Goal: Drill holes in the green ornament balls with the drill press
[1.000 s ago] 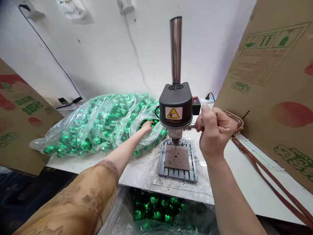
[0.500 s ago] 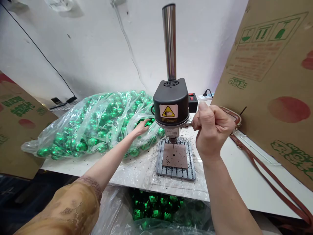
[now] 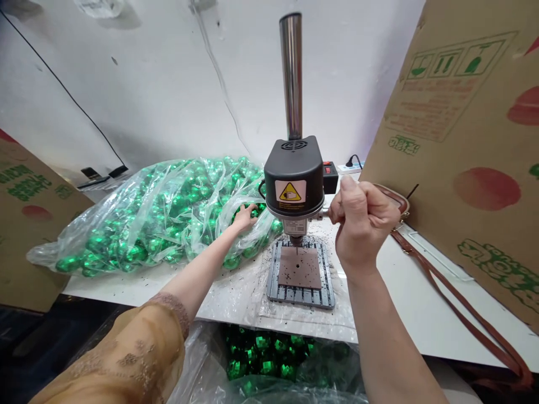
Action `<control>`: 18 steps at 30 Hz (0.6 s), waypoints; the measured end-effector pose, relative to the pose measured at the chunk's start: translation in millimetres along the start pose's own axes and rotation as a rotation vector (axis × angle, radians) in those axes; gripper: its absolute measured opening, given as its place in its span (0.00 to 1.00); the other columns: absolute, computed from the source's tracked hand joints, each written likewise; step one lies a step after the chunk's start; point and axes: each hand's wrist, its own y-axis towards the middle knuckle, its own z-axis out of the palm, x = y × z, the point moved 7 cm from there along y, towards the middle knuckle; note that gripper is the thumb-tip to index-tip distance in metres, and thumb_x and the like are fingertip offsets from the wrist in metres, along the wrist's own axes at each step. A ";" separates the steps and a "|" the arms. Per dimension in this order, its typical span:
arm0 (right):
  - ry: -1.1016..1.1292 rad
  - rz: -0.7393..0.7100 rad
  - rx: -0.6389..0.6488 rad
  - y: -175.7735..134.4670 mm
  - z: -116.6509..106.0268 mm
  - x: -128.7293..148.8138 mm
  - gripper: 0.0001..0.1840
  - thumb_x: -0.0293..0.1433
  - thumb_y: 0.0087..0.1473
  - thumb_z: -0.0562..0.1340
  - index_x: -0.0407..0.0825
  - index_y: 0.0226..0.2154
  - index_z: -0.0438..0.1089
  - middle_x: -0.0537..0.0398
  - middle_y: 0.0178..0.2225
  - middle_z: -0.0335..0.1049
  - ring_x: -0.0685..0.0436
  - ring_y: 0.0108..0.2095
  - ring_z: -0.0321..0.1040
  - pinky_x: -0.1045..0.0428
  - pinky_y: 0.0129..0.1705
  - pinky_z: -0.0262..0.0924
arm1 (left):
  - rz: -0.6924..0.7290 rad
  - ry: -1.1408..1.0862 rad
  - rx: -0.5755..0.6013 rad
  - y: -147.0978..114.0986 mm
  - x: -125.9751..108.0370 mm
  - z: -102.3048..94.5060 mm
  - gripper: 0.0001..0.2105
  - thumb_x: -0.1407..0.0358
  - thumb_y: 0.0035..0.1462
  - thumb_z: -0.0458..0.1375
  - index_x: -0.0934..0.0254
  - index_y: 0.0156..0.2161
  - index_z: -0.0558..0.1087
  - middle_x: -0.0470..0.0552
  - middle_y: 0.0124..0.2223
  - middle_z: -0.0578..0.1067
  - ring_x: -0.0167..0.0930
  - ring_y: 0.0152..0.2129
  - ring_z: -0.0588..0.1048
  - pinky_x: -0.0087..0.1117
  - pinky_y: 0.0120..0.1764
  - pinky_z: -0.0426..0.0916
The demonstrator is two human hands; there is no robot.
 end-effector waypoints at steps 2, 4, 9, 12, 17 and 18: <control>0.004 -0.002 0.001 -0.2 -0.4 0.3 0.23 0.32 0.54 0.64 0.50 0.13 0.55 0.64 0.12 0.52 0.54 0.13 0.49 0.50 0.17 0.42 | 0.004 -0.151 0.000 -5.5 0.6 -6.2 0.19 0.69 0.49 0.65 0.61 0.48 0.74 0.55 0.43 0.75 0.40 0.41 0.76 0.40 0.47 0.71; 0.007 -0.002 -0.001 -0.5 -1.1 -0.1 0.24 0.32 0.54 0.64 0.50 0.14 0.54 0.65 0.12 0.52 0.55 0.13 0.49 0.50 0.18 0.43 | 0.012 -0.320 0.010 -13.5 -1.3 -9.4 0.18 0.65 0.52 0.63 0.62 0.49 0.73 0.51 0.37 0.74 0.36 0.37 0.76 0.38 0.43 0.74; 0.010 0.002 -0.001 -0.8 -2.8 -1.9 0.24 0.32 0.55 0.63 0.50 0.14 0.53 0.65 0.12 0.51 0.55 0.14 0.49 0.51 0.18 0.44 | 0.066 -0.780 0.061 -52.0 -16.4 -2.5 0.17 0.54 0.56 0.62 0.61 0.46 0.69 0.48 0.39 0.73 0.30 0.35 0.76 0.38 0.42 0.78; 0.001 -0.002 -0.003 -0.8 -3.5 -1.6 0.24 0.33 0.55 0.63 0.50 0.14 0.53 0.66 0.12 0.52 0.56 0.13 0.49 0.51 0.18 0.45 | 0.037 -1.205 0.183 -87.7 -24.1 18.8 0.19 0.55 0.52 0.68 0.61 0.42 0.67 0.48 0.42 0.74 0.31 0.38 0.77 0.45 0.46 0.78; 0.002 -0.020 -0.007 -1.6 -3.4 -0.3 0.24 0.33 0.56 0.63 0.50 0.15 0.52 0.65 0.12 0.51 0.56 0.14 0.49 0.52 0.19 0.45 | 0.073 -1.149 0.239 -137.9 -26.9 58.9 0.28 0.56 0.52 0.70 0.59 0.55 0.66 0.51 0.46 0.78 0.34 0.43 0.79 0.44 0.51 0.75; 0.000 -0.022 -0.006 -1.9 -3.3 -0.5 0.24 0.32 0.56 0.63 0.50 0.15 0.52 0.65 0.12 0.51 0.55 0.14 0.49 0.52 0.19 0.44 | 0.113 -1.080 0.219 -143.1 -26.8 64.6 0.30 0.55 0.51 0.71 0.59 0.57 0.66 0.53 0.46 0.78 0.35 0.44 0.78 0.42 0.51 0.74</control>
